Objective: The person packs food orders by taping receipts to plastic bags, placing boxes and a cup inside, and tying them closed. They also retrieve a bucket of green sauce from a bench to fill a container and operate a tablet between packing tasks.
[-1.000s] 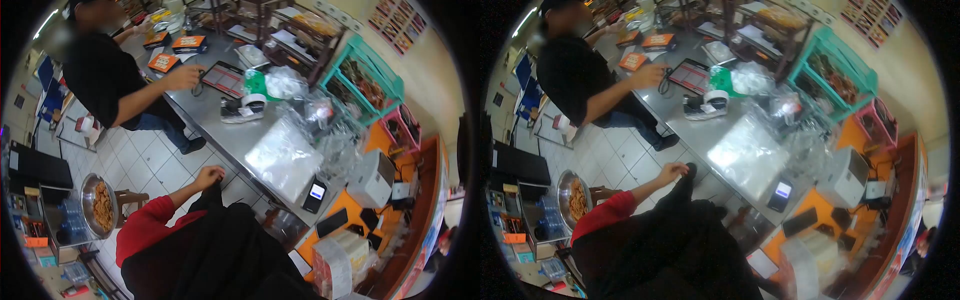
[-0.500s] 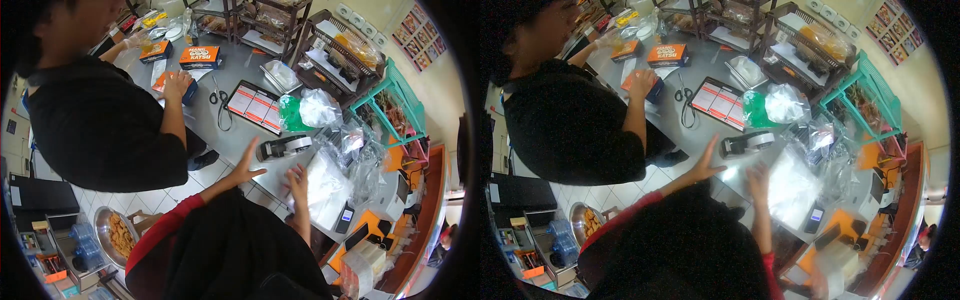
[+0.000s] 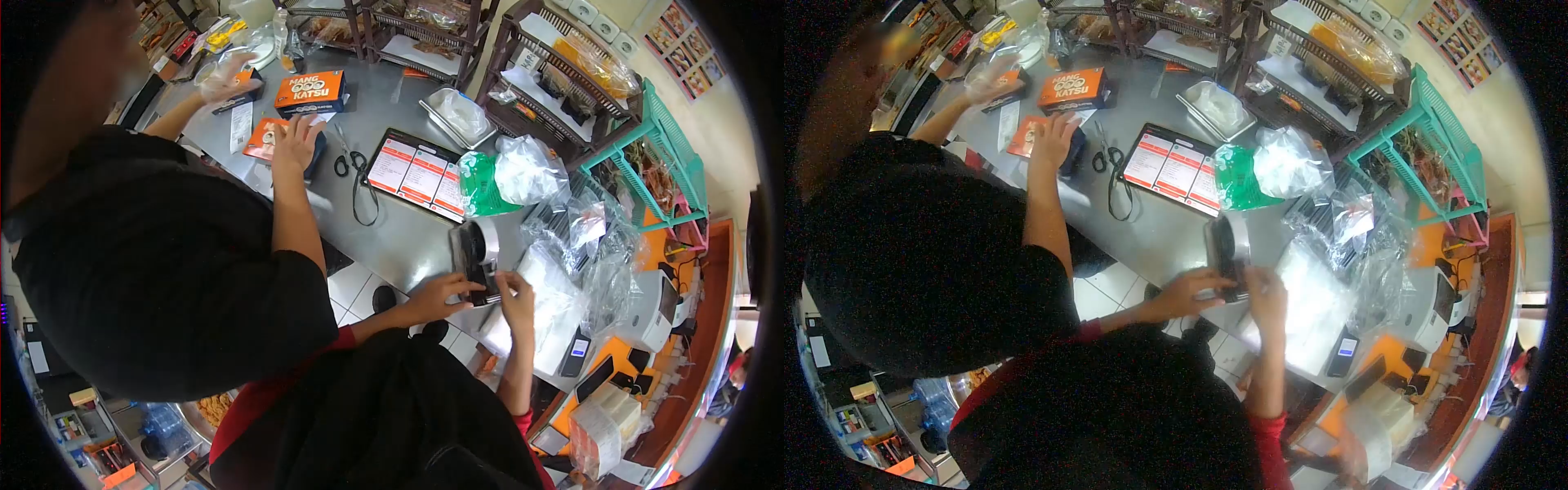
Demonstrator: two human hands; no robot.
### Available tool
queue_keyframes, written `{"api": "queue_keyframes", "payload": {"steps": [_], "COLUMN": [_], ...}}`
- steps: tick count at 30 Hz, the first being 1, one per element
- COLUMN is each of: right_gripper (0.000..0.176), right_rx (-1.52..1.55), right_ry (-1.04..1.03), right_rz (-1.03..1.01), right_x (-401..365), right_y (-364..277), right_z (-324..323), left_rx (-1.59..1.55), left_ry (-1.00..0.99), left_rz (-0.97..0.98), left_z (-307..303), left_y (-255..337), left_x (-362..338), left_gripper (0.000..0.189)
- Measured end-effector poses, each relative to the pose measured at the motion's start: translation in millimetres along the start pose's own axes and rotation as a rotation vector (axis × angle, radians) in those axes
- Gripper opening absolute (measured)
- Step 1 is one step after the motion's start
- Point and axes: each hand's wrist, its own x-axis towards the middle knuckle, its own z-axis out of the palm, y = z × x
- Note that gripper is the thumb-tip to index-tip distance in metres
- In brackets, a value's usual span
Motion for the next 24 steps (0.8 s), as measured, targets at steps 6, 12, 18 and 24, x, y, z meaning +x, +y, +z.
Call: {"api": "queue_keyframes", "payload": {"steps": [6,12,18,24], "right_gripper": [0.011,0.023,0.042,0.038], "right_rx": [0.028,-0.518,-0.963,-0.996], "right_ry": [0.132,-0.611,-0.746,-0.607], "right_rz": [-0.556,-0.767,-0.608,-0.699], "right_x": [50,188,203,211], "right_y": [-100,-94,-105,-96], "right_z": [-16,62,106,117], "left_rx": [0.109,0.160,0.056,0.050], "left_ry": [0.071,0.123,0.077,-0.062], "left_rz": [0.103,0.075,-0.013,-0.156], "left_z": [-1,-6,-12,-22], "left_y": [-29,-50,-62,-50], "left_x": [-28,-62,-69,-61], "left_gripper": [0.052,0.041,0.033,0.030]}}
